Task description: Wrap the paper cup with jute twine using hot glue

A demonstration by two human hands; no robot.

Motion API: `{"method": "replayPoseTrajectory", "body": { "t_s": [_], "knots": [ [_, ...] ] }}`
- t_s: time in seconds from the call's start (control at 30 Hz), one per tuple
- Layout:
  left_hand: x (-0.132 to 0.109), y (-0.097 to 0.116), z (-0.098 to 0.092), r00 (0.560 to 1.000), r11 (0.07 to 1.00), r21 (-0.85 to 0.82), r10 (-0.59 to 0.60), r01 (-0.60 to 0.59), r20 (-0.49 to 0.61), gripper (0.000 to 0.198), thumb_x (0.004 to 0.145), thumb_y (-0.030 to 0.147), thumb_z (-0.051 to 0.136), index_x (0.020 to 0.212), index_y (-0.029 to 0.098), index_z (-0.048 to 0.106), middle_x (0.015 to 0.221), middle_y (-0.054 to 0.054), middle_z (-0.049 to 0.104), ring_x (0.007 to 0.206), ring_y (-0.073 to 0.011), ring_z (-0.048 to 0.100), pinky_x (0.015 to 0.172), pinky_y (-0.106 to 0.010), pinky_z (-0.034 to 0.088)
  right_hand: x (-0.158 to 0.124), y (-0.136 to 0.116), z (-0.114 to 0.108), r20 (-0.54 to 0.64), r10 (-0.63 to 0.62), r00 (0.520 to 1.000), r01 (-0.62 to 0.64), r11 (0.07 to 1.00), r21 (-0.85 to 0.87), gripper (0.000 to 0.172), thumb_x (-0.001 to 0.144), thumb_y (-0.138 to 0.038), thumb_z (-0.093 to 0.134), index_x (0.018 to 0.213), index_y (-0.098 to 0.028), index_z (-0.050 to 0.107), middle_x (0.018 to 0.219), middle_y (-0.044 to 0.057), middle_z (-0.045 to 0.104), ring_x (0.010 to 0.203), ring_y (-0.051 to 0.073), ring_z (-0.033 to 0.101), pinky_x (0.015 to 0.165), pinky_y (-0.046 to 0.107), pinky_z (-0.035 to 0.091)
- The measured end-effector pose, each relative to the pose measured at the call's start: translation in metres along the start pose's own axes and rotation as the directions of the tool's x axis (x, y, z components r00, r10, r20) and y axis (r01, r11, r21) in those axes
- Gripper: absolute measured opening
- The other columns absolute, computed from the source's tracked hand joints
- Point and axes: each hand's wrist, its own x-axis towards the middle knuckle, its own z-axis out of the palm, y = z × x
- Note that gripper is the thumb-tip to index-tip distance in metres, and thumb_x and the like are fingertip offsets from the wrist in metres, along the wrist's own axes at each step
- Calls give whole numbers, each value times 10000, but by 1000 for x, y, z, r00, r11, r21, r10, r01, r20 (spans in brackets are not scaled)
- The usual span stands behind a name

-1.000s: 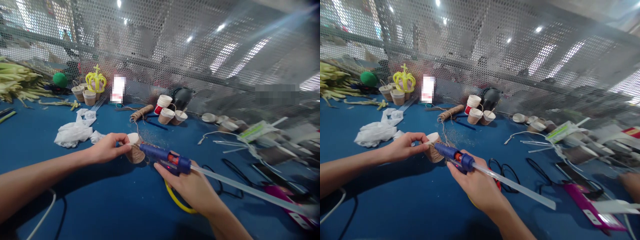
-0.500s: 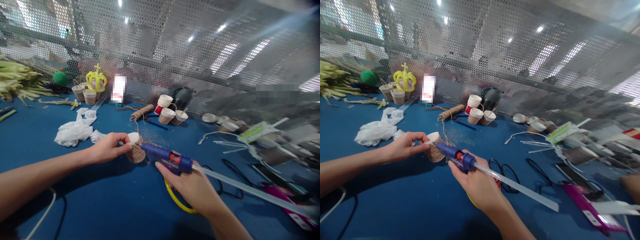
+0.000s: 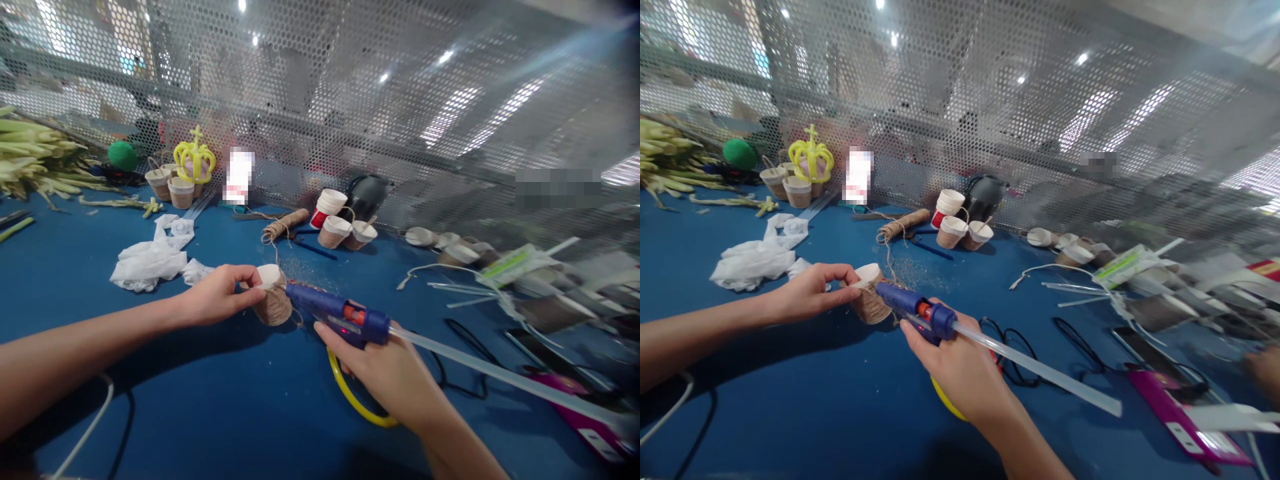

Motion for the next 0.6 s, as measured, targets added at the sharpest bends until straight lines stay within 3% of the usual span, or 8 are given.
{"method": "replayPoseTrajectory", "body": {
  "t_s": [0.37,0.6],
  "knots": [
    [0,1,-1,1000,1000,-5,-5,5,18,230,806,315,455,778,129,587,729,-12,628,674,-127,540,587,-207,382,6,0,-9,78,-10,997,12,999,-32,196,726,-350,516,739,-212,655,487,23,564,576,222,598,611,360,480],
    [0,1,-1,1000,1000,-14,-9,9,13,217,802,305,456,774,130,581,726,-7,619,670,-123,530,600,-209,386,0,-6,-2,19,15,1000,-18,982,185,206,748,-337,475,705,-196,618,620,41,638,545,181,599,560,298,496]
  ]
}}
